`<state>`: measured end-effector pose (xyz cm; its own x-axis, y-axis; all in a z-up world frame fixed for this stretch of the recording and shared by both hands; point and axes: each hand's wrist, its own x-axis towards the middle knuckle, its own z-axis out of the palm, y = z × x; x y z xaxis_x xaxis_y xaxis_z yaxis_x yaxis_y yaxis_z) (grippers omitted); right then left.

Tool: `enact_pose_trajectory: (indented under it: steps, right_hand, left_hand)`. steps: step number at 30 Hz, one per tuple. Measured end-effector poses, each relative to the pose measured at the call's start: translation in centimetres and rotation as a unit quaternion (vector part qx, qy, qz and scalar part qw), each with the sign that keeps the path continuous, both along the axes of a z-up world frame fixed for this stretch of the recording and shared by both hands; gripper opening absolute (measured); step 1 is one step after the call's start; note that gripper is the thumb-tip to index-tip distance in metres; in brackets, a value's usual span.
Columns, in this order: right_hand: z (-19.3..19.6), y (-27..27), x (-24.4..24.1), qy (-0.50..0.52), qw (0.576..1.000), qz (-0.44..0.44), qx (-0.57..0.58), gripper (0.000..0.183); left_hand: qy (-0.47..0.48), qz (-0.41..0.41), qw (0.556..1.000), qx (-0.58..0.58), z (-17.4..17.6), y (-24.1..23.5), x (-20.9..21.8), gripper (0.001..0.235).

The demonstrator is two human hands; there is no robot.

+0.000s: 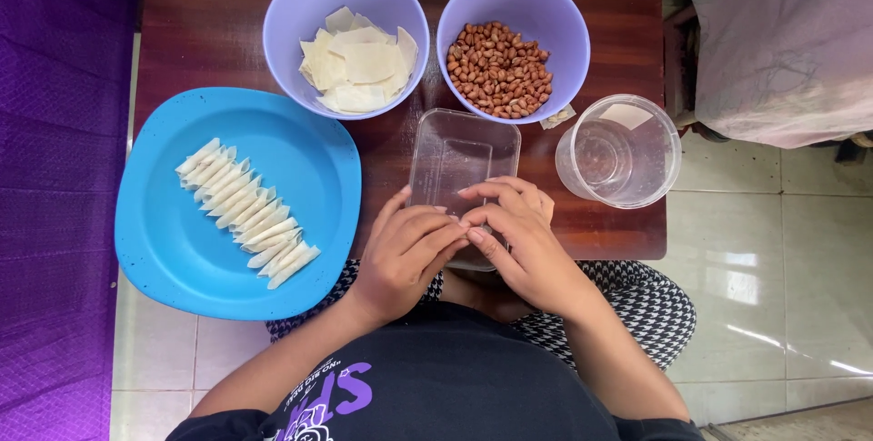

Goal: The person sits at a table and folds square wrappers around peanuts to make dumplings. They place each finished dumpling on a blue plate.

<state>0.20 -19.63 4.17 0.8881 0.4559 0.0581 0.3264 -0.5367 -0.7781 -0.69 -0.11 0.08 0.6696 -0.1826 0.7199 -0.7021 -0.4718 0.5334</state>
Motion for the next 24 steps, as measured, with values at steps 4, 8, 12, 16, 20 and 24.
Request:
enact_pose_trajectory:
  steps: [4,8,12,16,20,24]
  right_hand:
    - [0.3,-0.2,-0.6,-0.011,1.000,-0.004,0.012,0.019]
    - [0.3,-0.6,-1.3,-0.053,0.998,-0.014,0.014,0.024]
    - [-0.3,-1.0,-2.1,-0.143,0.987,-0.049,0.046,0.032]
    - [-1.5,-1.4,-2.5,-0.276,0.953,-0.079,0.099,0.043]
    - [-0.8,-1.2,-2.9,-0.392,0.917,-0.031,0.058,0.038]
    - [0.6,-0.1,-3.3,-0.381,0.924,0.000,0.047,0.023]
  left_hand:
    - [0.014,-0.026,0.999,-0.034,0.8,-0.4,-0.2,0.015]
    - [0.074,-0.059,0.990,-0.101,1.4,-0.3,-0.4,0.014]
    - [0.243,-0.090,0.945,-0.198,4.3,0.3,-1.2,0.012]
    - [0.369,-0.095,0.890,-0.250,4.5,0.7,-2.0,0.016]
    - [0.500,-0.124,0.795,-0.319,5.1,0.7,-2.6,0.019]
    - [0.577,-0.125,0.738,-0.327,5.5,0.5,-2.7,0.023]
